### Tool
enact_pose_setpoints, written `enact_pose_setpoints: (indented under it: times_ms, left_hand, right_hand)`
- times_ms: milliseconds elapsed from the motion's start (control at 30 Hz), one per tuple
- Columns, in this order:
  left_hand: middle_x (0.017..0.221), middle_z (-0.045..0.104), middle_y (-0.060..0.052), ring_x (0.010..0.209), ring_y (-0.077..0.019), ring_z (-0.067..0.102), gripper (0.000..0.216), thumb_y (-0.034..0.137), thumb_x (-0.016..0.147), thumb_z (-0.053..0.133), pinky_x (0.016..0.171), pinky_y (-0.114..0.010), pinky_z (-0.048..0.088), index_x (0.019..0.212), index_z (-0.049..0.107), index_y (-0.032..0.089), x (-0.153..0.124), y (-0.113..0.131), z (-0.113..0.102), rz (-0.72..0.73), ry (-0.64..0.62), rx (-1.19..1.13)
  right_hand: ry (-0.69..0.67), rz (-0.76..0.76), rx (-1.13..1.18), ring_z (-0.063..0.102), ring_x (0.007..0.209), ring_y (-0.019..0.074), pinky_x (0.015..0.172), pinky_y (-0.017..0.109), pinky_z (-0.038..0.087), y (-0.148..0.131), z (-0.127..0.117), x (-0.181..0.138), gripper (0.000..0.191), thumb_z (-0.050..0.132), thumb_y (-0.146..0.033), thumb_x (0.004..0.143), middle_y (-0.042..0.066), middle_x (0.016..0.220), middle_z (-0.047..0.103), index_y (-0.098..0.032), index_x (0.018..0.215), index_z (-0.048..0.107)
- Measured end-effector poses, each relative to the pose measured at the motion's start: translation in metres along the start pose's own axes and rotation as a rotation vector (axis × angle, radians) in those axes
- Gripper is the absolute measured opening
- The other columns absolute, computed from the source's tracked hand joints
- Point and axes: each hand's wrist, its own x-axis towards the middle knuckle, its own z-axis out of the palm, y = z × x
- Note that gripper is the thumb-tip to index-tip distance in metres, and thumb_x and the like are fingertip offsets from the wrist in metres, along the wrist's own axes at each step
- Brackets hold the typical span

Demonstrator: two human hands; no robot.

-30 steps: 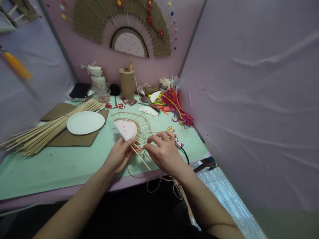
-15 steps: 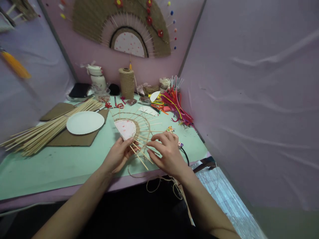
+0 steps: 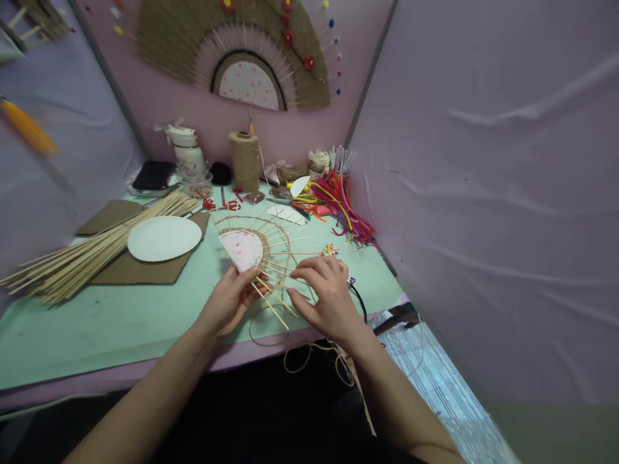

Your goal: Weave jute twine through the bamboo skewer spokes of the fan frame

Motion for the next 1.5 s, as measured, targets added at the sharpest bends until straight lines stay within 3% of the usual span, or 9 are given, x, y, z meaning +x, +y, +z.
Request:
enact_pose_setpoints:
  times_ms: [233,400,633,800,933,1100,1233,1367,1500]
  left_hand:
    - [0.077,0.065,0.0,0.067,-0.0107,0.065,0.025,0.026,0.075,0.072,0.064,-0.024,0.057,0.093,0.058,0.016,0.0,0.001,0.0,0.009,-0.011,-0.006]
    - [0.077,0.067,0.0,0.066,-0.0123,0.066,0.031,0.029,0.073,0.075,0.062,-0.024,0.056,0.093,0.056,0.017,0.001,0.001,-0.002,0.01,-0.043,-0.052]
    - [0.08,0.068,0.0,0.072,-0.0103,0.065,0.033,0.028,0.07,0.079,0.06,-0.02,0.054,0.091,0.056,0.018,0.003,0.002,-0.005,0.015,-0.065,-0.157]
    - [0.08,0.067,0.002,0.069,-0.0087,0.064,0.036,0.024,0.064,0.083,0.059,-0.018,0.051,0.087,0.056,0.018,0.009,0.004,0.001,0.0,-0.064,-0.228]
    - [0.079,0.066,0.003,0.07,-0.008,0.063,0.038,0.022,0.062,0.084,0.064,-0.019,0.051,0.087,0.056,0.019,0.015,0.003,0.022,0.01,-0.077,-0.272]
    - [0.089,0.067,0.004,0.077,-0.0076,0.062,0.036,0.021,0.063,0.083,0.065,-0.019,0.047,0.089,0.059,0.021,0.019,-0.004,0.049,0.082,-0.114,-0.232]
    - [0.091,0.068,0.003,0.078,-0.0096,0.061,0.034,0.027,0.067,0.081,0.062,-0.021,0.048,0.094,0.062,0.021,0.026,0.004,0.049,0.069,-0.17,-0.241]
    - [0.089,0.071,-0.002,0.075,-0.0125,0.065,0.024,0.03,0.077,0.072,0.071,-0.028,0.056,0.095,0.064,0.017,0.038,0.018,0.04,-0.072,-0.19,-0.306]
    - [0.093,0.073,-0.005,0.079,-0.0146,0.068,0.02,0.028,0.085,0.065,0.076,-0.03,0.058,0.099,0.064,0.016,0.046,0.018,0.029,-0.088,-0.192,-0.367]
  right_hand:
    - [-0.035,-0.022,0.033,0.052,0.108,0.0267,0.096,0.047,0.035,-0.005,-0.001,0.002,0.016,0.066,-0.027,0.083,0.007,0.111,0.062,-0.026,0.098,0.065]
    - [0.234,0.13,0.369,0.055,0.106,0.0245,0.095,0.044,0.042,0.003,-0.002,-0.002,0.017,0.057,-0.025,0.088,0.008,0.107,0.06,-0.024,0.103,0.062]
    - [0.486,0.517,0.847,0.059,0.091,0.0187,0.092,0.038,0.044,0.025,0.033,-0.017,0.012,0.057,-0.026,0.086,0.003,0.093,0.063,-0.022,0.096,0.063]
    - [0.254,0.435,1.168,0.058,0.11,0.0265,0.105,0.046,0.036,0.025,0.04,-0.021,0.037,0.059,-0.049,0.082,0.008,0.109,0.066,-0.022,0.108,0.064]
    - [0.165,0.361,1.181,0.051,0.125,0.0312,0.109,0.048,0.034,0.019,0.042,-0.013,0.068,0.071,-0.062,0.069,0.011,0.127,0.062,-0.024,0.123,0.057]
    - [0.252,0.445,1.16,0.06,0.115,0.0267,0.102,0.042,0.043,0.015,0.052,0.011,0.042,0.072,-0.045,0.076,0.008,0.118,0.068,-0.024,0.112,0.065]
    - [0.401,0.541,1.183,0.065,0.101,0.0224,0.098,0.039,0.044,0.021,0.056,0.021,0.02,0.066,-0.039,0.082,0.006,0.101,0.073,-0.022,0.09,0.072]
    - [0.354,0.525,1.277,0.064,0.098,0.02,0.095,0.037,0.046,0.026,0.054,0.024,0.02,0.068,-0.038,0.08,0.005,0.101,0.071,-0.023,0.092,0.072]
    - [0.228,0.556,1.344,0.06,0.073,0.0136,0.068,0.028,0.048,0.027,0.053,0.023,0.041,0.077,-0.03,0.07,0.001,0.09,0.068,-0.025,0.108,0.065]
